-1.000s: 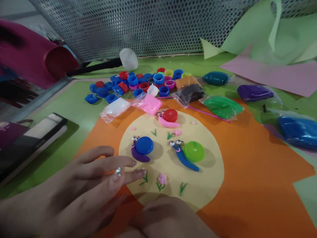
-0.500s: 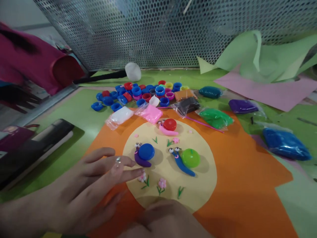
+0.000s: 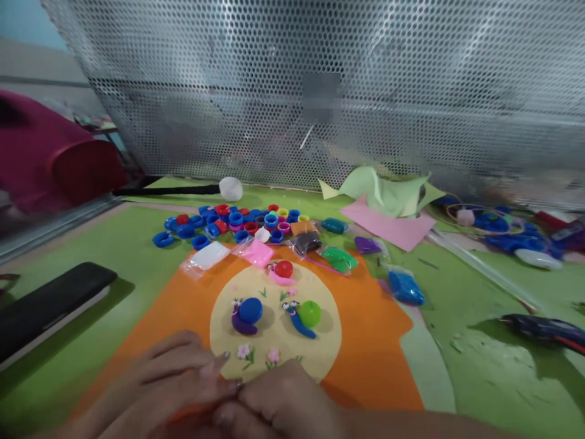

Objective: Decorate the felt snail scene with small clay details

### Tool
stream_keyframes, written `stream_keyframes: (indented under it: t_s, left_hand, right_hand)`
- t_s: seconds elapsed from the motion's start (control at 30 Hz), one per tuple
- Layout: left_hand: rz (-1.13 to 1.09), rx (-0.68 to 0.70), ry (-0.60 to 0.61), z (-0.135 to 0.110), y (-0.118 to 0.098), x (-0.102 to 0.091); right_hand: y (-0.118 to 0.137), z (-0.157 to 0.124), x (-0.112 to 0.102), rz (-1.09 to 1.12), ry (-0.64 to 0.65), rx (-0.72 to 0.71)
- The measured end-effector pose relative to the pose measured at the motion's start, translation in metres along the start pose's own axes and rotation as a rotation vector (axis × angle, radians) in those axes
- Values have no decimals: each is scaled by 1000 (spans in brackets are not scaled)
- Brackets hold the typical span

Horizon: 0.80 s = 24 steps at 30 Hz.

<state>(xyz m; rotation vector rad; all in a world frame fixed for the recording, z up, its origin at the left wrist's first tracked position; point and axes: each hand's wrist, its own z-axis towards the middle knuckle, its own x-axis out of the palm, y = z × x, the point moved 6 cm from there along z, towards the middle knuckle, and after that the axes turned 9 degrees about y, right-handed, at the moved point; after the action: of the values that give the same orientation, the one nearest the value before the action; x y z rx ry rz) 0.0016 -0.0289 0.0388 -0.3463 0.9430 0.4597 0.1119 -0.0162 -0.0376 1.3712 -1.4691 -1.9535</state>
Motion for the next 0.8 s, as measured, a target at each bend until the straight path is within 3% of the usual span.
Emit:
stream_keyframes:
  t_s: [0.07,0.13,0.27,0.3,0.37,0.5,0.63,0.8]
  left_hand:
    - [-15,-4,-87,-1,0,-4]
    - [-84,7,-79,0,2,-6]
    - [-127,22,-68,-1,10,-8]
    - [-121,-1,-67,-2,13,-6]
    - [-113,-9,-53,-1,14,-2]
    - [-37,49,-1,3,7,9]
    - [-15,50,52,6,11,13]
    - [-155,-125,155,4,34,15]
  right_hand:
    - [7,-2,-4,84,-105,-53]
    - [17,-4,-6,87,-131,-93]
    - [39,-7,-41,-213,-243,-37]
    - [41,-7,-54,-362,-248,31]
    - [34,-11,-93,-707,-364,333]
    - [1,-18,-146,-855,-409,579]
    - [-34,-21,-155,-927,-356,724]
    - [-48,-16,-148,-944,-305,764]
